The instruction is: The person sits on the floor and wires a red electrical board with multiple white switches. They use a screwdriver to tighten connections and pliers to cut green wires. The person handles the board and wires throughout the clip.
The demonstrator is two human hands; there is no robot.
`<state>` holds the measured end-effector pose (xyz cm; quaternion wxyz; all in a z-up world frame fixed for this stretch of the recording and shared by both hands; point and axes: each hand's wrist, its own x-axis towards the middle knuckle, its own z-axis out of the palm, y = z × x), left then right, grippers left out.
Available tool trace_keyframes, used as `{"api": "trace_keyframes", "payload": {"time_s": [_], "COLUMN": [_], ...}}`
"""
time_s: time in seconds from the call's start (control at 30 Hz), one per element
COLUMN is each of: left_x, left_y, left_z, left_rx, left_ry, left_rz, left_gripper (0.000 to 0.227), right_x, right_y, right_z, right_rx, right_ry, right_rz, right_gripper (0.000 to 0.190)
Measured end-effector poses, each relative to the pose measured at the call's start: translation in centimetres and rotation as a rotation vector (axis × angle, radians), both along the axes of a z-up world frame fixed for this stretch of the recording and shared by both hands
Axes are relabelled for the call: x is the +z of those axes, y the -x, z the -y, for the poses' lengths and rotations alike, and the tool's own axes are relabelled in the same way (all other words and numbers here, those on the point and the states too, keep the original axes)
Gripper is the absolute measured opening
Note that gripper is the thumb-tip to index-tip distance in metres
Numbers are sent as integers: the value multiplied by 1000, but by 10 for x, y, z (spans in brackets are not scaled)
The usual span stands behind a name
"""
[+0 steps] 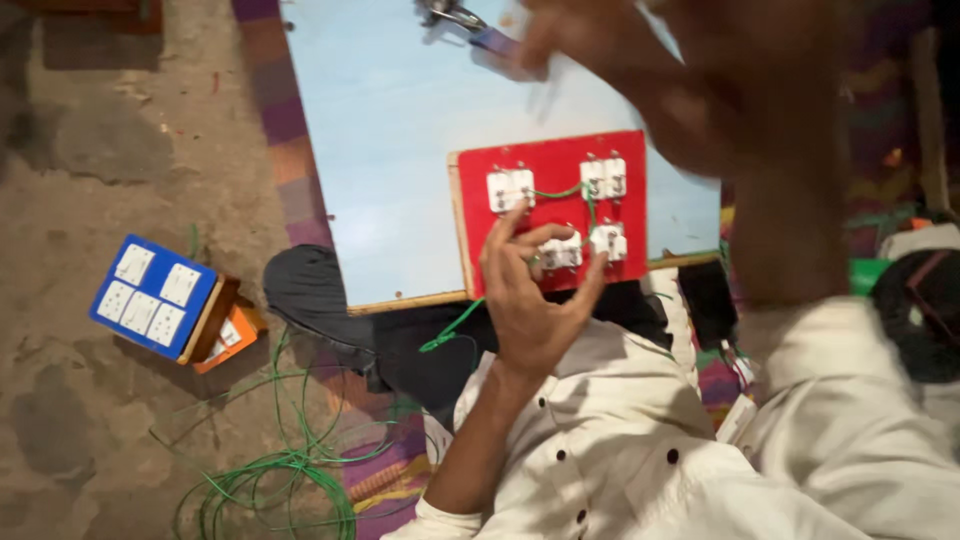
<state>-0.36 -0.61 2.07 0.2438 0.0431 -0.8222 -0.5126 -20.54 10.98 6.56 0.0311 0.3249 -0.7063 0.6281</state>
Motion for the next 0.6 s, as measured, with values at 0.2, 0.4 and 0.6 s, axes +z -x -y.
{"api": "trace_keyframes", "payload": {"time_s": [0.2, 0.4, 0.6], "left_x": [3, 1, -5], "left_y": [0, 0, -1], "left_z": [-5, -6, -4], "left_rx": [24, 51, 21], "left_ry": [-2, 8, 18], "left_rz": [30, 45, 27], "left_gripper": [42, 33, 35], "right_x": [-27, -46, -43], "right_y": [-135, -161, -160], "right_z": [-34, -25, -27], "right_rx": [-75, -222, -244], "right_ry": [278, 112, 47], "right_rz": [63, -53, -131], "right_gripper": [47, 55, 57]}}
